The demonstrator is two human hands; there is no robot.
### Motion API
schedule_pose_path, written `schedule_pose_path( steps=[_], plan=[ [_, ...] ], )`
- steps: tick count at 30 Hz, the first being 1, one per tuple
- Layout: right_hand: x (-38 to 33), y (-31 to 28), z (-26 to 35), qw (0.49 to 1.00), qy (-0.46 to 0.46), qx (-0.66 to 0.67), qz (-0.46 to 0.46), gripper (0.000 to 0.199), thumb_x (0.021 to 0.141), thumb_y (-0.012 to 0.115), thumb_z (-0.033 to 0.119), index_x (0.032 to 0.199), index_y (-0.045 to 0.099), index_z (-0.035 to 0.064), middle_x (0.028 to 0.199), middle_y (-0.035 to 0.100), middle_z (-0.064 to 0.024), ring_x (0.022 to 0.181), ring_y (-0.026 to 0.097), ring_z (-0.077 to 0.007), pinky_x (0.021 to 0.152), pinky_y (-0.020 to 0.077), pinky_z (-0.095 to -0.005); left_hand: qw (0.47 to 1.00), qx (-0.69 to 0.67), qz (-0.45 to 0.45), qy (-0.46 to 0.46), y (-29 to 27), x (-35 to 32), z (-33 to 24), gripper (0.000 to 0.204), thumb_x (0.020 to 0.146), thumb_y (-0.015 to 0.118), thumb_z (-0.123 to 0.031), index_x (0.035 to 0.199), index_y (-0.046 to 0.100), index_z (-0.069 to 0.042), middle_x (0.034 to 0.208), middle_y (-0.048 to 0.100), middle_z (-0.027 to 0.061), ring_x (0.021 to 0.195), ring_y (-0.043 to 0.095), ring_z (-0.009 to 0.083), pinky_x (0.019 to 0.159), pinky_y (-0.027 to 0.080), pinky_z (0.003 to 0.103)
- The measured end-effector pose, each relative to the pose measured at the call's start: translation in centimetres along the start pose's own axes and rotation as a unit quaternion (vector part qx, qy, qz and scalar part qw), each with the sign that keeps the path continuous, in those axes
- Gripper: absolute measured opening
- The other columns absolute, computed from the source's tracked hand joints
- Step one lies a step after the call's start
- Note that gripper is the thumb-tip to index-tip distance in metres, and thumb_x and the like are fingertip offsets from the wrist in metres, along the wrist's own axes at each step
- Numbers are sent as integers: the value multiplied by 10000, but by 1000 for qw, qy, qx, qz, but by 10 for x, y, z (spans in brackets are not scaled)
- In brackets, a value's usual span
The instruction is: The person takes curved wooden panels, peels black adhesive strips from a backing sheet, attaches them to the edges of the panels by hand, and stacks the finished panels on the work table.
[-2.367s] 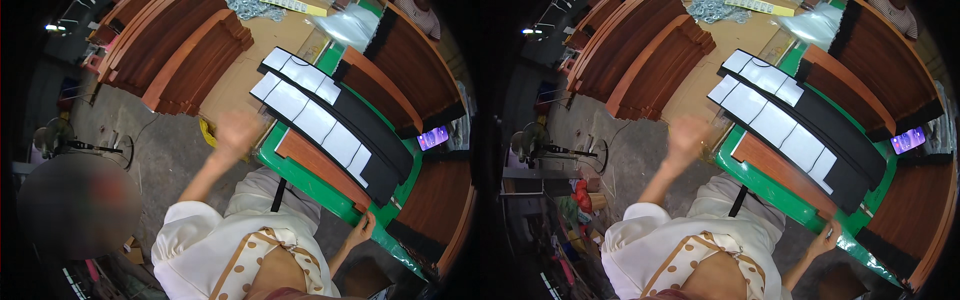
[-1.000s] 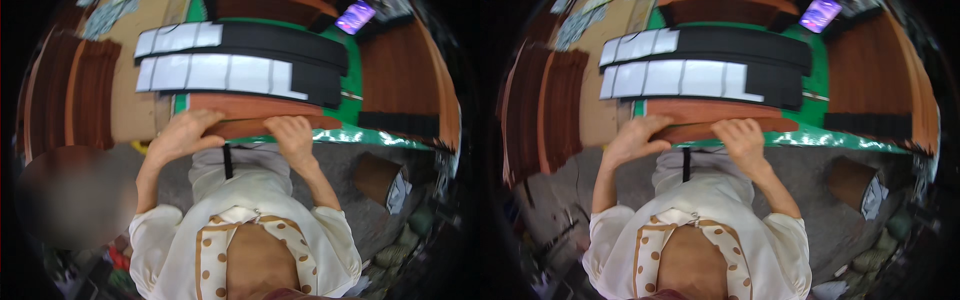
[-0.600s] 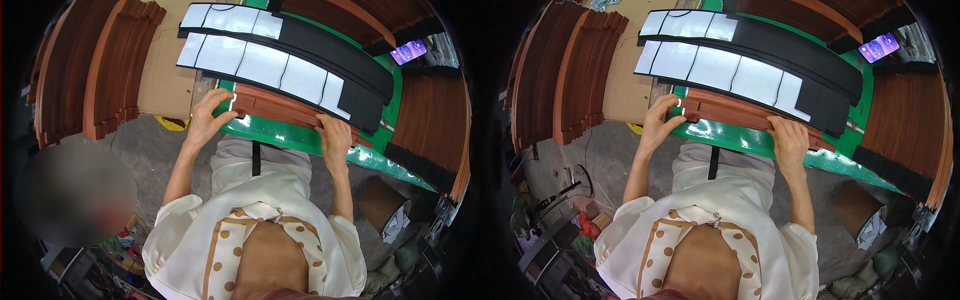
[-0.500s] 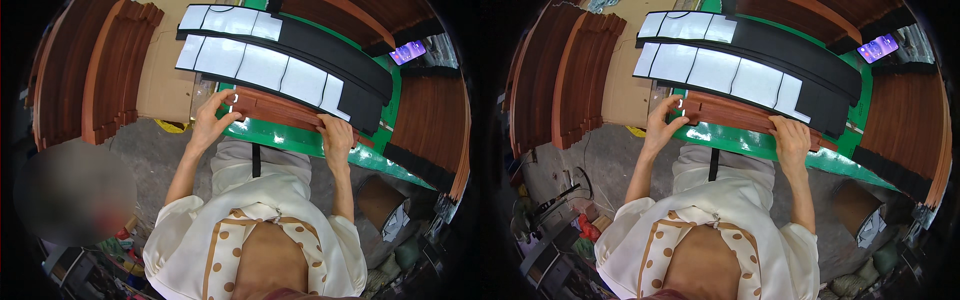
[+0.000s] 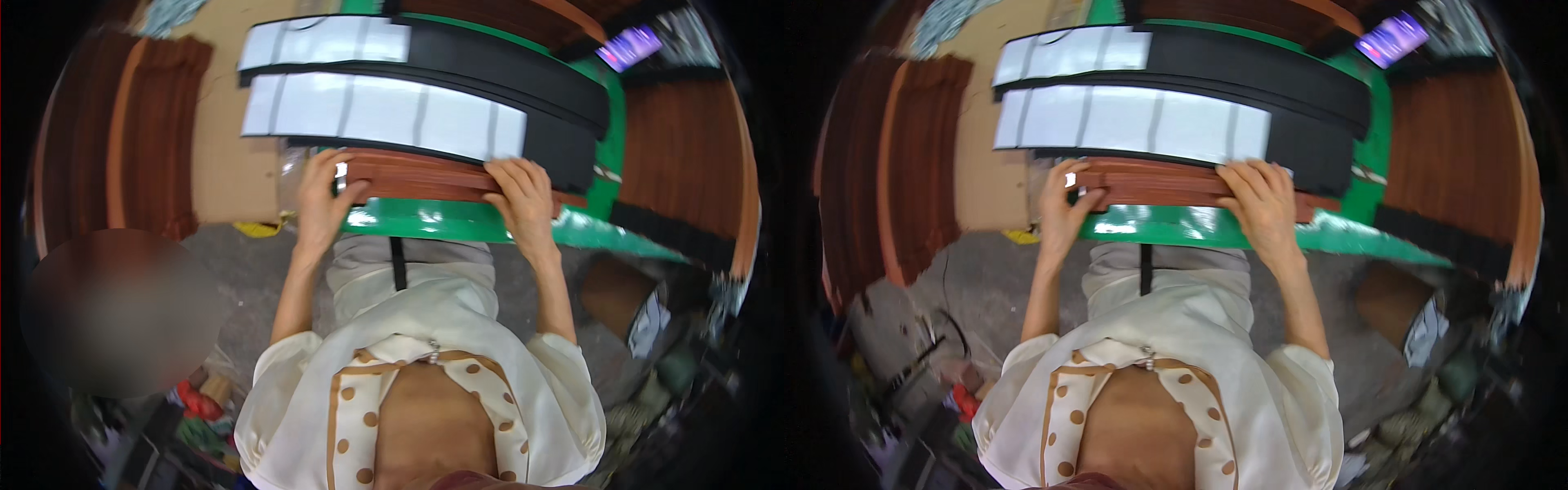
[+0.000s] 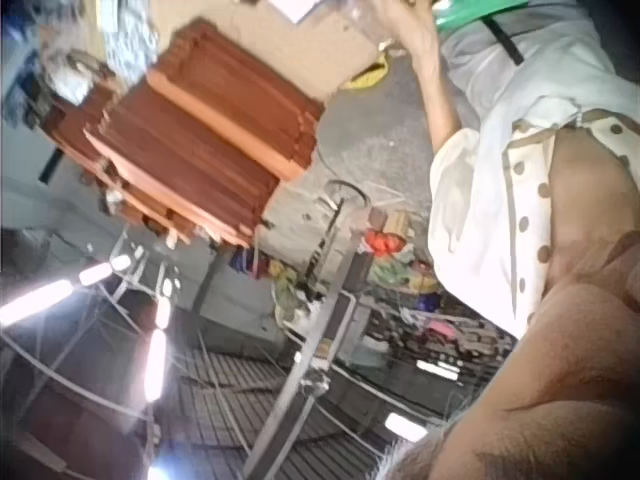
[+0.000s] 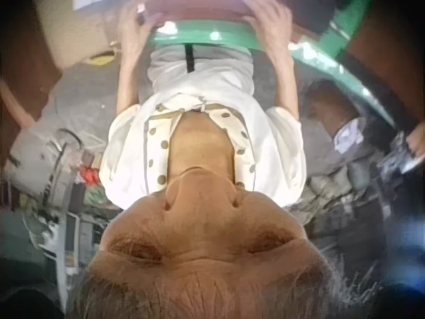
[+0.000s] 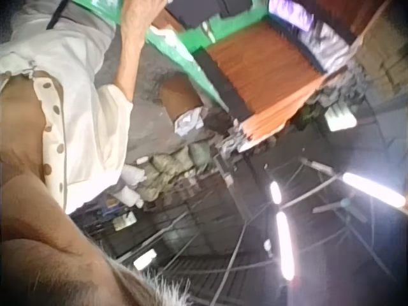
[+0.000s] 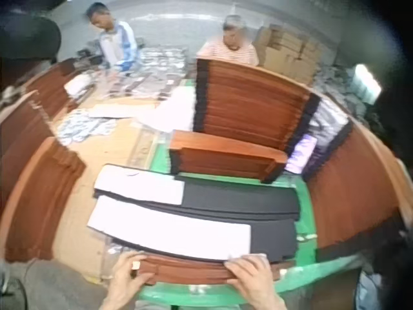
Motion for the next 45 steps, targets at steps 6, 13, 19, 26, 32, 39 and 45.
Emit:
schedule_pose_path(
  steps=[6, 13, 19, 26, 32, 39, 45],
  plan=[
    [-88, -47, -77, 881, 328, 99, -327, 277, 988, 442, 173, 1179, 542, -1, 1123, 582, -86, 1073, 540, -195, 919, 443, -326, 999, 37, -8, -31, -4, -1, 2, 310, 770, 693, -5, 1072, 625, -18, 1147, 557, 140, 977, 586, 252, 764, 519, 315],
    [-134, -2, -105, 764, 498, 312, -267, 338, 1009, 385, 225, 1210, 495, -22, 1097, 608, -147, 990, 590, -196, 892, 457, -311, 997, -4, -15, -73, 2, -9, 18, 290, 781, 667, 20, 1067, 630, -10, 1105, 602, 124, 931, 601, 224, 731, 510, 303],
    [-146, -8, -109, 803, 489, 247, -234, 346, 1008, 400, 249, 1197, 514, -18, 1076, 619, -128, 998, 590, -183, 863, 465, -315, 996, 0, -19, -93, 9, -25, 15, 300, 761, 656, 48, 1056, 630, -1, 1086, 618, 125, 930, 607, 227, 728, 497, 308],
    [-153, -14, -121, 803, 502, 229, -227, 333, 1002, 404, 237, 1167, 537, -19, 1053, 638, -141, 967, 611, -197, 850, 464, -310, 995, -7, 13, -101, 14, -23, 2, 288, 786, 656, 25, 1072, 631, 4, 1127, 590, 144, 950, 599, 236, 737, 513, 314],
    [-145, -6, -120, 800, 479, 271, -238, 339, 998, 407, 247, 1185, 540, -4, 1099, 621, -141, 1005, 598, -210, 870, 451, -326, 994, 9, -2, -106, 0, -32, 5, 285, 801, 660, -1, 1086, 636, 2, 1145, 583, 156, 928, 607, 244, 740, 521, 319],
    [-143, -65, -126, 809, 404, 209, -372, 235, 993, 422, 142, 1096, 581, 3, 1068, 592, -79, 981, 558, -156, 861, 459, -305, 998, 15, 64, -10, -5, -19, -18, 286, 799, 659, -17, 1082, 621, -7, 1118, 603, 153, 912, 620, 260, 754, 503, 320],
    [-27, -77, -86, 895, 212, 229, -318, 152, 948, 533, 71, 1033, 625, -14, 1008, 632, -71, 929, 598, -139, 842, 471, -252, 999, -32, -35, 9, -43, -11, -5, 239, 815, 635, 15, 1053, 622, 14, 1078, 614, 144, 862, 632, 233, 720, 506, 302]
  ],
)
Point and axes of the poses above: each hand's wrist, its own x-axis towards the middle knuckle, its own y-axis out of the palm, z = x × y, the point moved 6 cm from there along x, towards the middle knuckle
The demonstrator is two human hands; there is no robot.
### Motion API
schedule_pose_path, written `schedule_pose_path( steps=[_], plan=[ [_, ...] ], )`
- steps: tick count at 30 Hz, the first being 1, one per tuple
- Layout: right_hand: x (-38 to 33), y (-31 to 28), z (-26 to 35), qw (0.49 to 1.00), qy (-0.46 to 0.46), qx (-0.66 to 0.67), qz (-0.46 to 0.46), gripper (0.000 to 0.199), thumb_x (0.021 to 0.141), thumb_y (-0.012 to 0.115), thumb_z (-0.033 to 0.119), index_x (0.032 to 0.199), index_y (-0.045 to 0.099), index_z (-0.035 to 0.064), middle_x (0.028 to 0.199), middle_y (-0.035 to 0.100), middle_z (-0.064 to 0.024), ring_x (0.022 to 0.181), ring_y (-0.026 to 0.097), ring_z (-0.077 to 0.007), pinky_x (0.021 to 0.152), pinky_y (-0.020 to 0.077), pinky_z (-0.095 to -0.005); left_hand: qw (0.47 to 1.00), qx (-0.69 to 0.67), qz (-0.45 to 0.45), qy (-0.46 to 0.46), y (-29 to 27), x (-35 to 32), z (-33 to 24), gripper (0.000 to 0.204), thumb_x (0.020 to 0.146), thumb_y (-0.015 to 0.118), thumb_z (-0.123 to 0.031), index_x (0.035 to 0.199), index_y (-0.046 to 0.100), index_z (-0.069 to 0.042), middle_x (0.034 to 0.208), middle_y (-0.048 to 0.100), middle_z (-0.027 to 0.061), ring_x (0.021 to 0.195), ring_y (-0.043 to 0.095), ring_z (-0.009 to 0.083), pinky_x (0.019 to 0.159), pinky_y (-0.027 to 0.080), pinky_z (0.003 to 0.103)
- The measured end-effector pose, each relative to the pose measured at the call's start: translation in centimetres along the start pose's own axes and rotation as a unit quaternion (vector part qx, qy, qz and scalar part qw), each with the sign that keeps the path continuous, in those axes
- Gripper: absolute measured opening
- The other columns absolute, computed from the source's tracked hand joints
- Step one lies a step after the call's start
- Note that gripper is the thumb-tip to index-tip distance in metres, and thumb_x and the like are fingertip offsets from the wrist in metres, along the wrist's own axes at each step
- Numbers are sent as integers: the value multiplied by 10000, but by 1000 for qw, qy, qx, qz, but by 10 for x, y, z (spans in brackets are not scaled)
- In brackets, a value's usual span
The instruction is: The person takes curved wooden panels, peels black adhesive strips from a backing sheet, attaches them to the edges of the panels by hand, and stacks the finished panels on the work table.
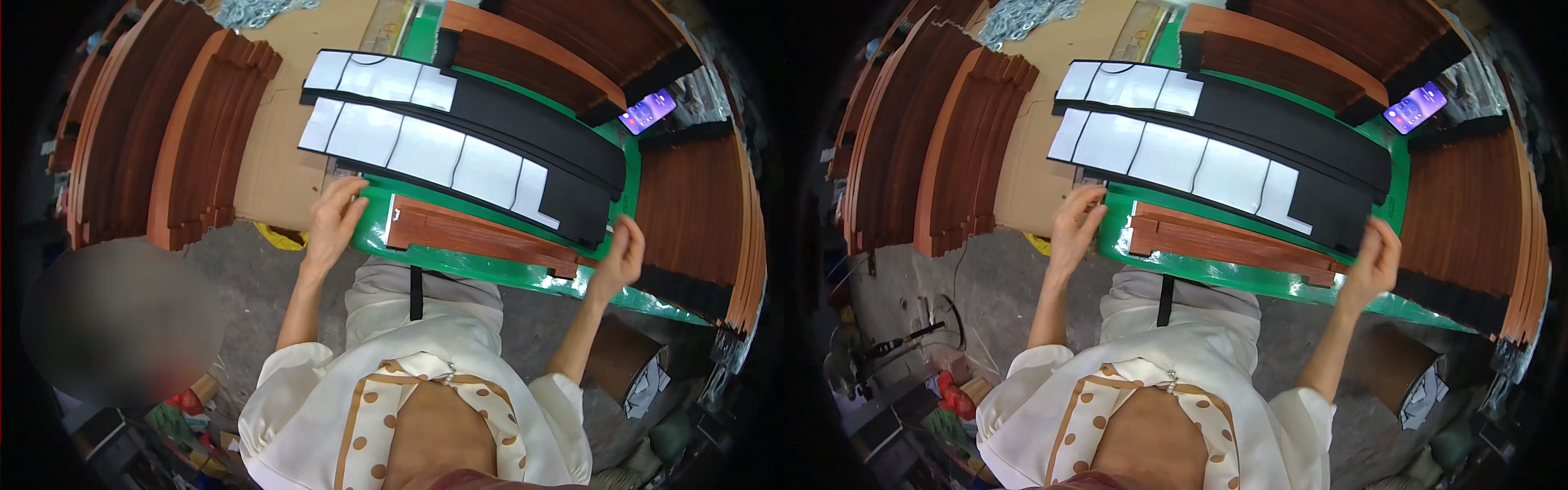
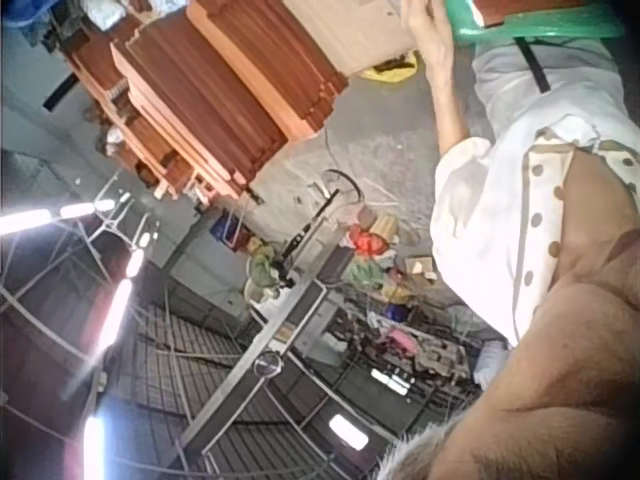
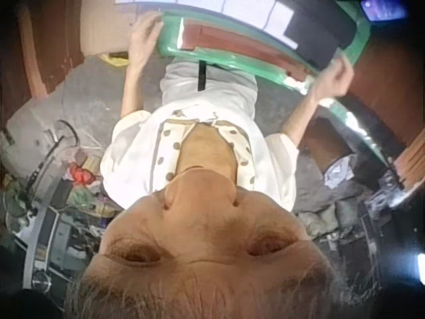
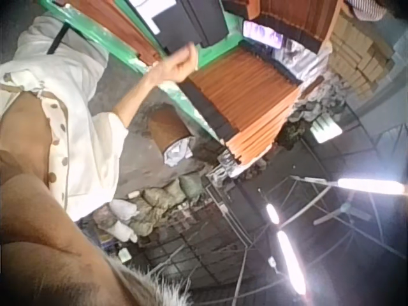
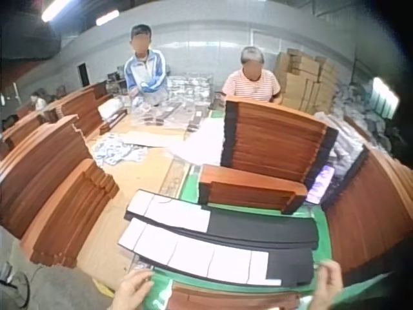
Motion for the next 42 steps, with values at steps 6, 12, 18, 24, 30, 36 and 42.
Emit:
schedule_pose_path(
  steps=[6, 12, 18, 24, 30, 36, 42],
  plan=[
    [22, 154, 57, 932, -176, -46, 315, 122, 813, 643, 20, 926, 680, 46, 882, 662, -83, 788, 650, -217, 688, 500, -276, 980, 111, -31, 164, -7, 55, -34, 230, 781, 637, 28, 1009, 643, 3, 1051, 625, 144, 935, 606, 287, 806, 487, 355],
    [35, 264, 24, 856, -222, -179, 430, 119, 846, 587, 93, 917, 674, 53, 908, 650, -93, 832, 635, -302, 725, 513, -388, 938, 243, 80, 232, 42, 136, -26, 215, 817, 642, -104, 1026, 639, -53, 1129, 627, 90, 1018, 589, 261, 832, 437, 401],
    [48, 331, 11, 829, -339, -240, 375, 119, 739, 590, 45, 850, 634, 46, 870, 618, -139, 829, 642, -321, 682, 538, -404, 905, 337, 126, 226, 96, 165, -12, 309, 828, 637, -294, 1114, 629, -179, 1168, 625, 39, 1060, 582, 218, 832, 392, 474],
    [45, 367, 2, 760, -424, -322, 372, 105, 730, 596, 60, 815, 646, 21, 834, 640, -132, 792, 664, -278, 642, 562, -363, 894, 345, 177, 223, 111, 165, -1, 332, 831, 609, -400, 1089, 686, -205, 1200, 615, 72, 1088, 572, 290, 819, 468, 426],
    [36, 379, -5, 729, -459, -338, 379, 85, 732, 600, 66, 782, 649, 17, 784, 646, -142, 771, 668, -281, 598, 564, -364, 899, 344, 185, 198, 111, 163, 2, 391, 873, 542, -454, 1133, 677, -196, 1234, 596, 100, 1138, 540, 350, 901, 480, 400],
    [62, 350, -6, 847, -364, -257, 291, 112, 767, 613, 90, 819, 665, 5, 778, 650, -170, 699, 670, -271, 603, 552, -370, 897, 341, 168, 224, 115, 161, -1, 396, 884, 528, -455, 1139, 674, -189, 1264, 580, 88, 1169, 521, 360, 919, 474, 398],
    [52, 274, 18, 930, 53, 19, 363, 157, 895, 567, 106, 965, 626, -22, 771, 673, -95, 714, 671, -113, 607, 518, -243, 986, 3, 71, 151, 77, 175, -5, 218, 867, 593, -191, 989, 672, -28, 1003, 652, 197, 893, 649, 305, 770, 503, 348]
  ],
)
Point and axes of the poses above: each hand's wrist, its own x-axis towards the middle knuckle, its own y-axis out of the palm, z = x × y, the point moved 6 cm from there along x, towards the middle knuckle
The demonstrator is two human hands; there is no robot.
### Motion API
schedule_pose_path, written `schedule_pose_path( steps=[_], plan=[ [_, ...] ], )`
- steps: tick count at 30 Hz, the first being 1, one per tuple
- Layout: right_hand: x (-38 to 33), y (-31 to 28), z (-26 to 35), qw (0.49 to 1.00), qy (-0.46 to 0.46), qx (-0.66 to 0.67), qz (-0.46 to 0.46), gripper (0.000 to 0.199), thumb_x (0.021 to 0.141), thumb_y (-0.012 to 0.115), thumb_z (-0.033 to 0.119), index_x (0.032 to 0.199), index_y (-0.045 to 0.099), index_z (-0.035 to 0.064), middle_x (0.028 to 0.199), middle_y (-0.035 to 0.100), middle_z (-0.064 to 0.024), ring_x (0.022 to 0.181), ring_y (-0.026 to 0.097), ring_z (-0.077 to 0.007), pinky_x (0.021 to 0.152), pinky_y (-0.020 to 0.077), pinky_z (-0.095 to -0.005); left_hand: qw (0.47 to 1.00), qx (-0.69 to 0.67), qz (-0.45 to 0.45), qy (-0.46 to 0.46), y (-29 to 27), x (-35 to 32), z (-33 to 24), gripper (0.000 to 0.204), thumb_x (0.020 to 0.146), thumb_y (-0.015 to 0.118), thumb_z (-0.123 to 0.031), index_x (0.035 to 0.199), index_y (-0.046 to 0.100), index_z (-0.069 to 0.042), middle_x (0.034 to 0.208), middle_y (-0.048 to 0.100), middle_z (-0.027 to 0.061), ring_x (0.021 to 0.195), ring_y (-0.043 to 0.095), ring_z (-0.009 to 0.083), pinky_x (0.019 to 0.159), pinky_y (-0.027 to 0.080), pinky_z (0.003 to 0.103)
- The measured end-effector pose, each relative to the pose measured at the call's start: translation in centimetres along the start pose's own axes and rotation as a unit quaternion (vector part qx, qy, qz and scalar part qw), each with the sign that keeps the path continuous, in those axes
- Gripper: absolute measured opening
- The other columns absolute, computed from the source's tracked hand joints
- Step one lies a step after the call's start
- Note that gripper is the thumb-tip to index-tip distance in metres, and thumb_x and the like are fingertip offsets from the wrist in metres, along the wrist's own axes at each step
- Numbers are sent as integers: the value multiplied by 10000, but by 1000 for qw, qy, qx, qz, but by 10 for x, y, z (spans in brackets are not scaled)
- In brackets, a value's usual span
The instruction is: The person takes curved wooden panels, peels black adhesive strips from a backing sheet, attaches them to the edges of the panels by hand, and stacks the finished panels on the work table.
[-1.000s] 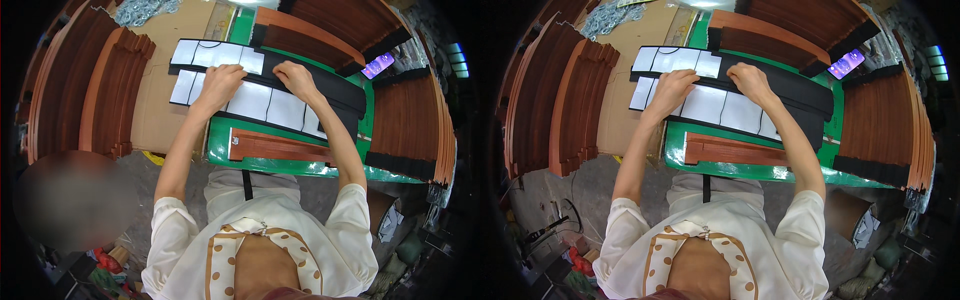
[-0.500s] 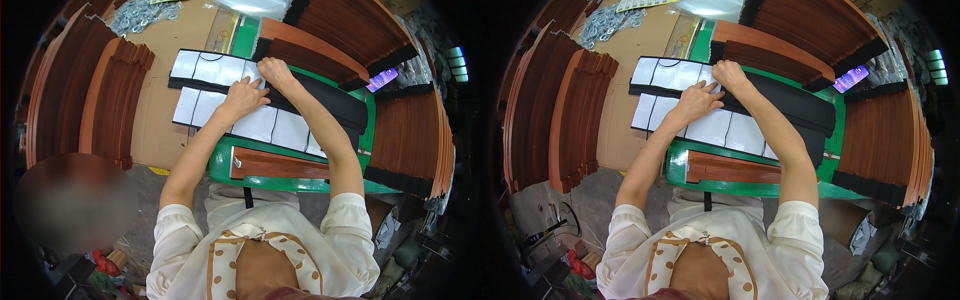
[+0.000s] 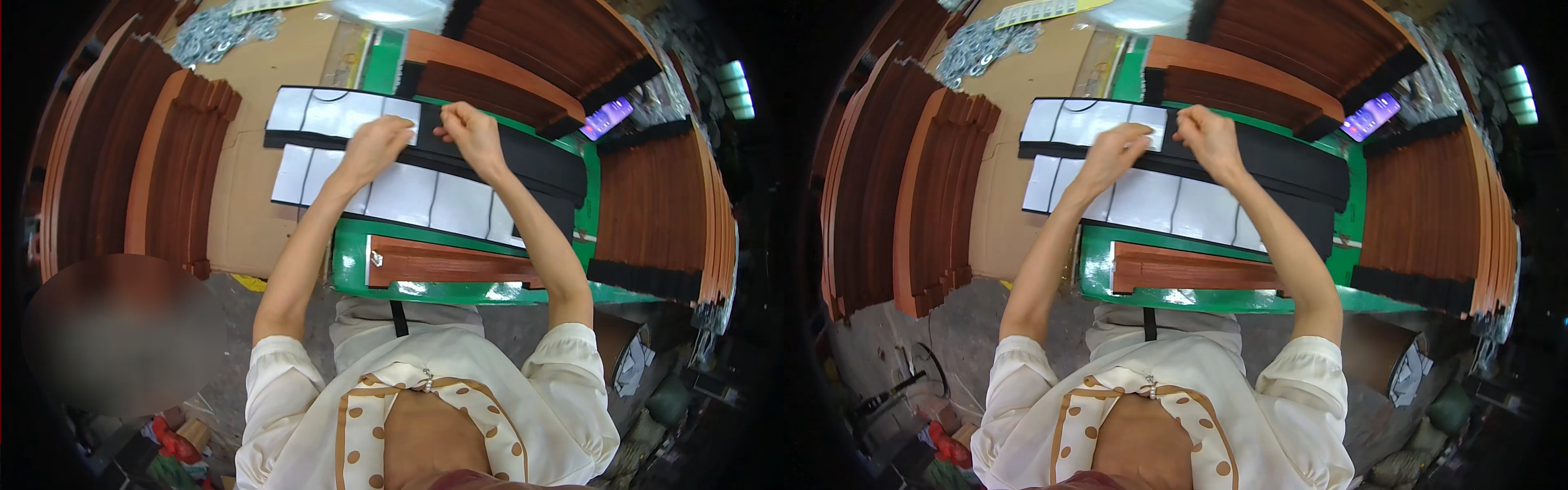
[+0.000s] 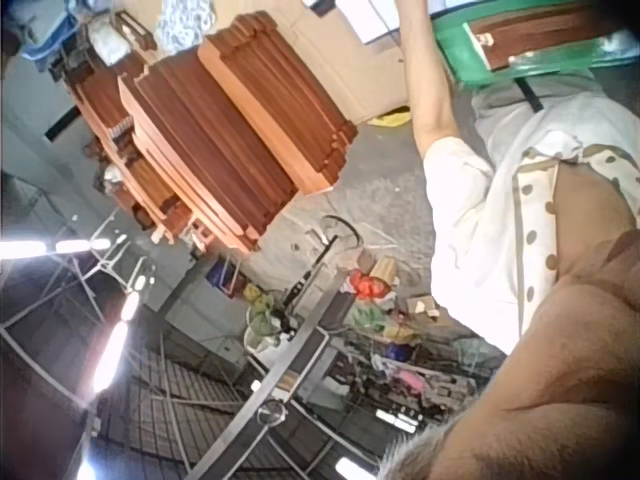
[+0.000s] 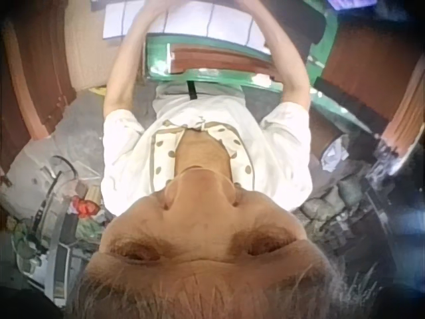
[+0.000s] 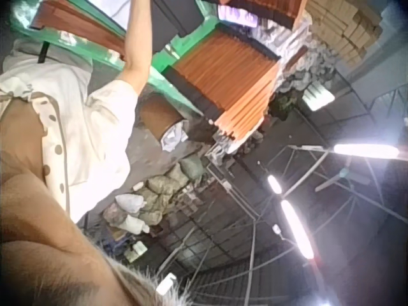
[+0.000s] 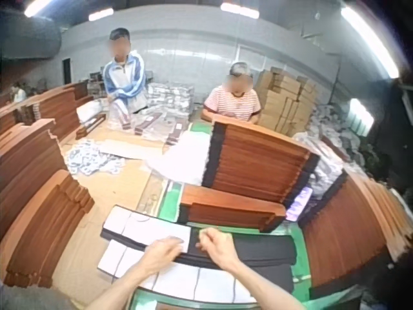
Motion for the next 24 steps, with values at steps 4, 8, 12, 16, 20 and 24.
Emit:
schedule_pose_path(
  steps=[4, 8, 12, 16, 20, 24],
  plan=[
    [-70, -7, 45, 973, -207, -100, -26, 91, 816, 620, 19, 901, 602, -9, 718, 632, -120, 639, 665, -170, 542, 508, -277, 990, -94, 10, -109, -23, -24, -73, 197, 855, 645, -147, 948, 648, 27, 859, 662, 61, 746, 592, 93, 659, 468, 230],
    [-133, -5, 83, 914, -357, -188, -43, 172, 710, 640, -33, 860, 585, 33, 676, 586, -92, 572, 613, -252, 515, 503, -341, 990, -95, 45, -95, -24, -62, -115, 151, 824, 669, -106, 907, 655, 20, 774, 640, 29, 687, 548, 73, 619, 446, 222],
    [-168, -11, 94, 900, -399, -173, -30, 185, 683, 639, -50, 838, 557, 9, 822, 649, -91, 657, 646, -238, 541, 526, -327, 992, -79, 40, -91, -27, -91, -135, 148, 774, 708, -96, 867, 675, 13, 764, 652, 84, 652, 595, 133, 602, 478, 257],
    [-191, -15, 94, 940, -340, -11, 5, 215, 686, 707, 1, 878, 609, 10, 838, 626, -104, 694, 633, -251, 581, 524, -327, 998, -55, 32, -26, -32, -122, -154, 165, 758, 701, -14, 916, 667, 23, 835, 660, 109, 683, 617, 153, 614, 496, 267],
    [-217, 1, 91, 939, -344, -16, 15, 277, 683, 738, 31, 941, 639, 17, 889, 641, -90, 793, 630, -248, 668, 536, -335, 998, -17, 11, 59, -37, -156, -158, 244, 695, 742, 27, 924, 657, 32, 870, 663, 126, 714, 632, 218, 629, 507, 286],
    [-229, 13, 92, 951, -308, 8, 34, 297, 669, 750, 26, 950, 655, 5, 906, 652, -92, 830, 633, -261, 694, 528, -344, 994, 25, -12, 109, -44, -179, -171, 267, 670, 764, 17, 914, 656, 22, 860, 661, 133, 733, 629, 264, 620, 489, 311]
  ],
)
Point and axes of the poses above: each hand's wrist, its own x-axis towards the middle knuckle, its own y-axis out of the palm, z = x × y, the point moved 6 cm from there along x, towards the middle knuckle
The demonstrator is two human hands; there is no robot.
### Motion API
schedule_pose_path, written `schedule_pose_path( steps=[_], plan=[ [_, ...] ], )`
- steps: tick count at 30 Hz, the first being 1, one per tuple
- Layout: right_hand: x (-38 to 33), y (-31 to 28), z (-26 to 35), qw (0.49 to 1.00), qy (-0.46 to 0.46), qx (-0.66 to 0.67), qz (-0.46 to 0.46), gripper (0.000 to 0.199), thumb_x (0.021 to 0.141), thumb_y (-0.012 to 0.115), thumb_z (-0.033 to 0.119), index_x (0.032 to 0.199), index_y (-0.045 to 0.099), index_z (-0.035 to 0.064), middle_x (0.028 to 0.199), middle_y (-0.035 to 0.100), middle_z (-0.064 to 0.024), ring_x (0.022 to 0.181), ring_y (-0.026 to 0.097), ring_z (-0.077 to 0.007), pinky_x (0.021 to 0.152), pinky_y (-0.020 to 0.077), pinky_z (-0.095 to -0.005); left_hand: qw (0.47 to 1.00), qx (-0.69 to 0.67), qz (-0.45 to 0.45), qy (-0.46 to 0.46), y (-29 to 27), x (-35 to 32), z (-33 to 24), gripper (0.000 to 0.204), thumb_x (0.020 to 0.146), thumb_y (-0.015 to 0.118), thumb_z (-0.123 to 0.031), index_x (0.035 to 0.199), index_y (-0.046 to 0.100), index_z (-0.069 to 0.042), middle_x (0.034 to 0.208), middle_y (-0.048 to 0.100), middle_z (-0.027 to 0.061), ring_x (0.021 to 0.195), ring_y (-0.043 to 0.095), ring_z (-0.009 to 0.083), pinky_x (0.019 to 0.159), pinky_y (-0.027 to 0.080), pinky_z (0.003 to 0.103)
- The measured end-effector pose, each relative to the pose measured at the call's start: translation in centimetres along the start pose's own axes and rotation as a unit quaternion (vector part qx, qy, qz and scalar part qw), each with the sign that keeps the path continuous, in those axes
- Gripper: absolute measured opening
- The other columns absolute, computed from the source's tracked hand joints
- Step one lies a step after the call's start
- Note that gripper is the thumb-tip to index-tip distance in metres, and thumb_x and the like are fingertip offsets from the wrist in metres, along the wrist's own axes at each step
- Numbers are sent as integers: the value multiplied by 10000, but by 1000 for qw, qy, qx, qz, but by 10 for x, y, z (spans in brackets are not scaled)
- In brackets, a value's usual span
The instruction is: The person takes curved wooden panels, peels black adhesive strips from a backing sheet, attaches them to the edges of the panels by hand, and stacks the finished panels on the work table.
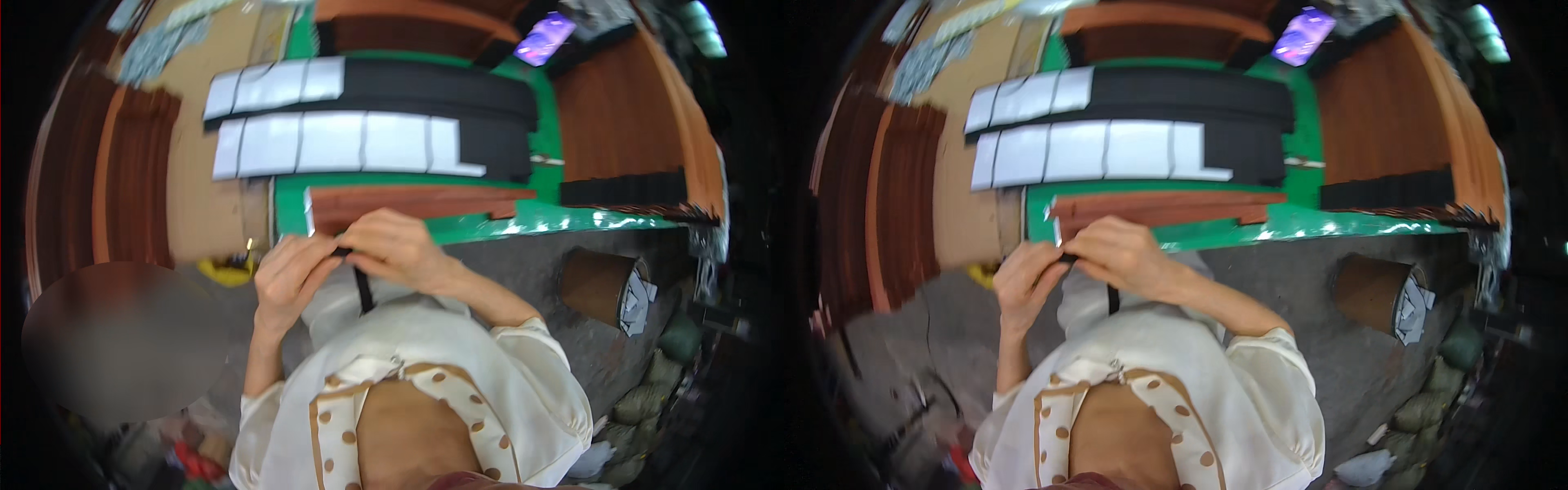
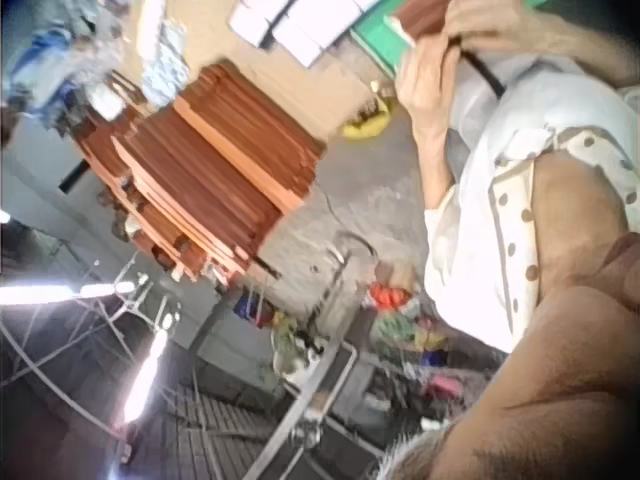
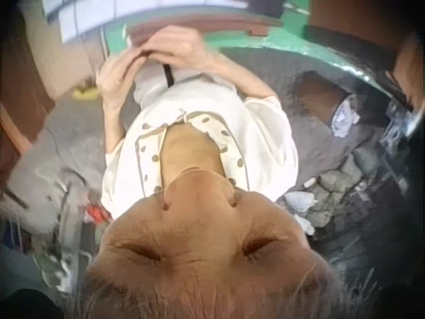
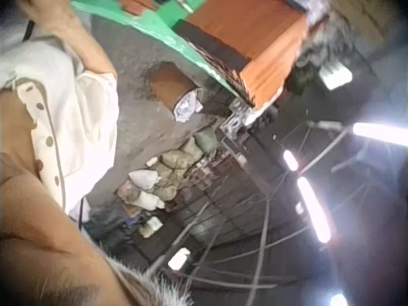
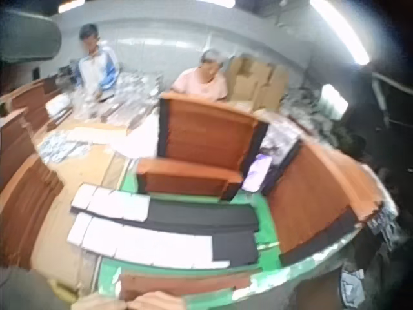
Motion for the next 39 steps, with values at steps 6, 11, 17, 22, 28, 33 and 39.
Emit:
schedule_pose_path(
  steps=[6, 11, 17, 22, 28, 33, 39],
  plan=[
    [-9, 15, 0, 999, 20, -33, 18, 304, 620, 697, -35, 917, 653, 13, 873, 627, -107, 788, 609, -276, 671, 512, -354, 996, -50, -1, -74, -10, -28, 18, 332, 725, 744, -40, 1029, 633, 38, 947, 659, 138, 837, 636, 266, 728, 497, 322],
    [4, 12, -26, 990, 123, -67, -25, 290, 622, 711, -26, 903, 677, 39, 873, 632, -90, 771, 604, -225, 650, 502, -324, 970, -27, -88, -223, -9, -36, 65, 360, 760, 706, -55, 1110, 629, -10, 1073, 622, 138, 983, 605, 280, 834, 477, 332],
    [17, 28, -34, 986, 114, -115, -46, 296, 649, 721, -15, 934, 690, 59, 896, 627, -71, 810, 584, -218, 659, 493, -315, 968, -116, -55, -218, 14, -16, 87, 333, 747, 706, -43, 1073, 641, -18, 1013, 612, 104, 932, 601, 224, 814, 467, 300],
    [22, 33, -35, 984, 98, -140, -40, 303, 646, 727, -11, 939, 694, 61, 887, 627, -62, 817, 570, -220, 666, 486, -318, 960, -150, -41, -231, 18, -15, 97, 293, 739, 710, -45, 1025, 649, -19, 995, 620, 91, 920, 603, 217, 793, 469, 299],
    [23, 37, -37, 982, 104, -155, -26, 297, 641, 729, -11, 927, 703, 62, 869, 626, -54, 801, 568, -216, 652, 485, -316, 957, -168, -43, -231, 21, -17, 100, 278, 732, 715, -39, 1001, 650, -15, 988, 624, 90, 909, 605, 214, 777, 472, 296],
    [23, 37, -37, 982, 98, -160, -24, 299, 639, 732, -9, 929, 703, 61, 865, 626, -55, 792, 570, -216, 648, 486, -314, 958, -165, -41, -232, 21, -18, 101, 270, 732, 714, -35, 994, 650, -14, 982, 622, 90, 900, 607, 215, 765, 474, 294],
    [25, 39, -38, 982, 92, -162, -24, 298, 637, 732, -11, 925, 705, 63, 864, 627, -55, 791, 572, -214, 644, 489, -309, 953, -173, -40, -246, 21, -17, 101, 255, 734, 713, -34, 980, 650, -13, 979, 620, 90, 898, 606, 215, 759, 475, 294]
  ],
)
Point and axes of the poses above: each hand's wrist, its own x-axis towards the middle knuckle, its own y-axis out of the palm, z = x × y, the point moved 6 cm from there along x, towards the middle knuckle
